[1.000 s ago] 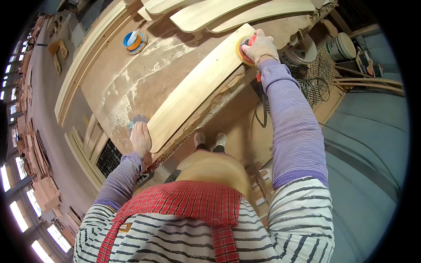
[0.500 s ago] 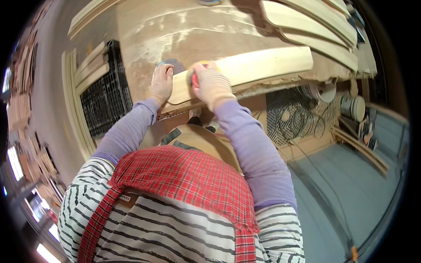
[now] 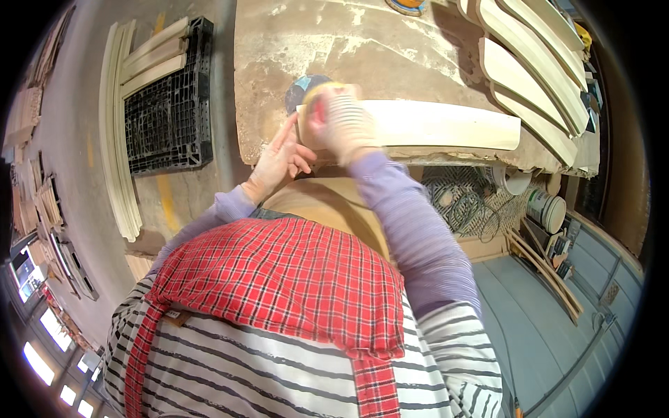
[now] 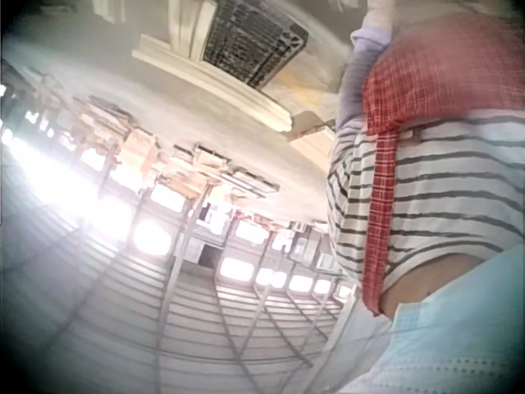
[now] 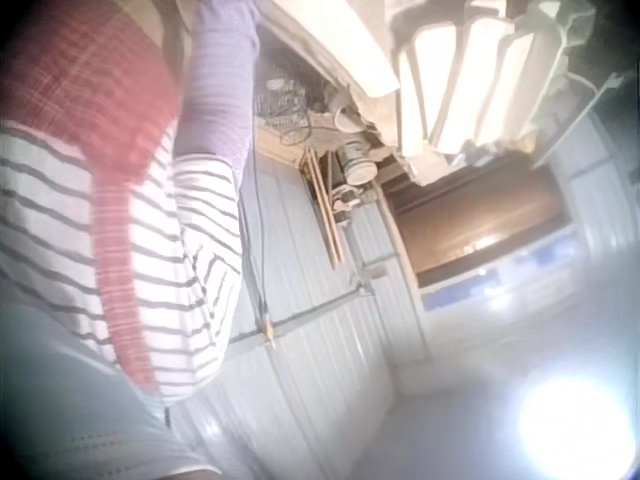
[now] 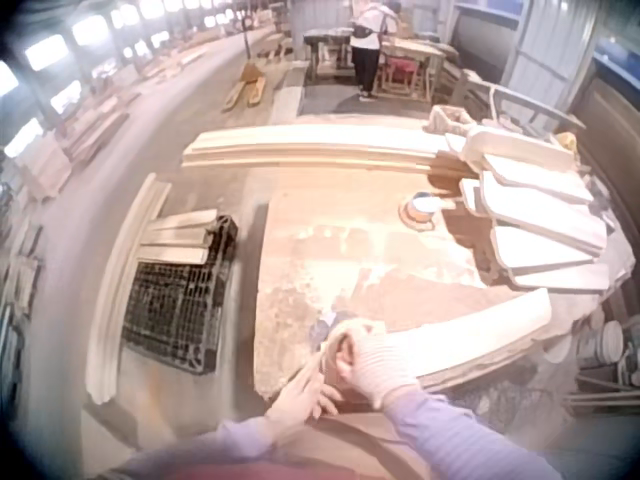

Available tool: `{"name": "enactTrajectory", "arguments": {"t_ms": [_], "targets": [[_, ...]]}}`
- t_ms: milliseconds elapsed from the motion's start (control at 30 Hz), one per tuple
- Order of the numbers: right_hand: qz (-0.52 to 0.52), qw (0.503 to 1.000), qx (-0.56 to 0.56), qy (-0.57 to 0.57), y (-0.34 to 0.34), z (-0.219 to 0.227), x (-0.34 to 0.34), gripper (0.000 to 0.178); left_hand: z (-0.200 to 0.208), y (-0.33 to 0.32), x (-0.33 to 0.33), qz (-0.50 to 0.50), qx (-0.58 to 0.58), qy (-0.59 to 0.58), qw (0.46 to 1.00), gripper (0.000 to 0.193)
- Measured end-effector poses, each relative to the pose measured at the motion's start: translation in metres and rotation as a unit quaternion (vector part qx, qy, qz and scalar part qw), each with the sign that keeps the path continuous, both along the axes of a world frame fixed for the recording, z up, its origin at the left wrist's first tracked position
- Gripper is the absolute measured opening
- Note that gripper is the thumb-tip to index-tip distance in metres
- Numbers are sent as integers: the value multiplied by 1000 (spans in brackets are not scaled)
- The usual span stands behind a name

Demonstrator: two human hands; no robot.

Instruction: The person sands wooden components using an electric orbital sander and a sanding block, handling the pieces one at a time and wiping away dust between steps.

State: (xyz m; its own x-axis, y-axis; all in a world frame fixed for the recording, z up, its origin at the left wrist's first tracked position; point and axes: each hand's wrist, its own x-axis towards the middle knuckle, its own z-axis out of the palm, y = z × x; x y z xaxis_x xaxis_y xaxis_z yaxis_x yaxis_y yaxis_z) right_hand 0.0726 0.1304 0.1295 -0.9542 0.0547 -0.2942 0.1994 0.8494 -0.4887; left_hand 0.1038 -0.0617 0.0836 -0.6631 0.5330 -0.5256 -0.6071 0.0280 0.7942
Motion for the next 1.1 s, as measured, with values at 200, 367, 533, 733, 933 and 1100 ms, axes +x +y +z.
{"name": "enactTrajectory", "arguments": {"t_ms": [200,367,533,733,933,1100], "targets": [[116,992,-49,21,-22,10,-14,32,-7,32,-23,97,-76,45,991,59],[100,994,-48,5,89,19,2,35,-31,133,-15,9,-97,37,995,67],[44,999,-14,-21,226,9,33,40,-32,281,6,8,5,10,1000,72],[-23,999,6,34,362,-8,76,51,-3,418,23,-58,25,-29,998,68],[-10,998,1,60,392,-14,93,54,-6,445,30,-92,38,-23,995,66],[54,998,-22,1,277,3,48,50,4,333,13,20,22,-30,999,63]]}}
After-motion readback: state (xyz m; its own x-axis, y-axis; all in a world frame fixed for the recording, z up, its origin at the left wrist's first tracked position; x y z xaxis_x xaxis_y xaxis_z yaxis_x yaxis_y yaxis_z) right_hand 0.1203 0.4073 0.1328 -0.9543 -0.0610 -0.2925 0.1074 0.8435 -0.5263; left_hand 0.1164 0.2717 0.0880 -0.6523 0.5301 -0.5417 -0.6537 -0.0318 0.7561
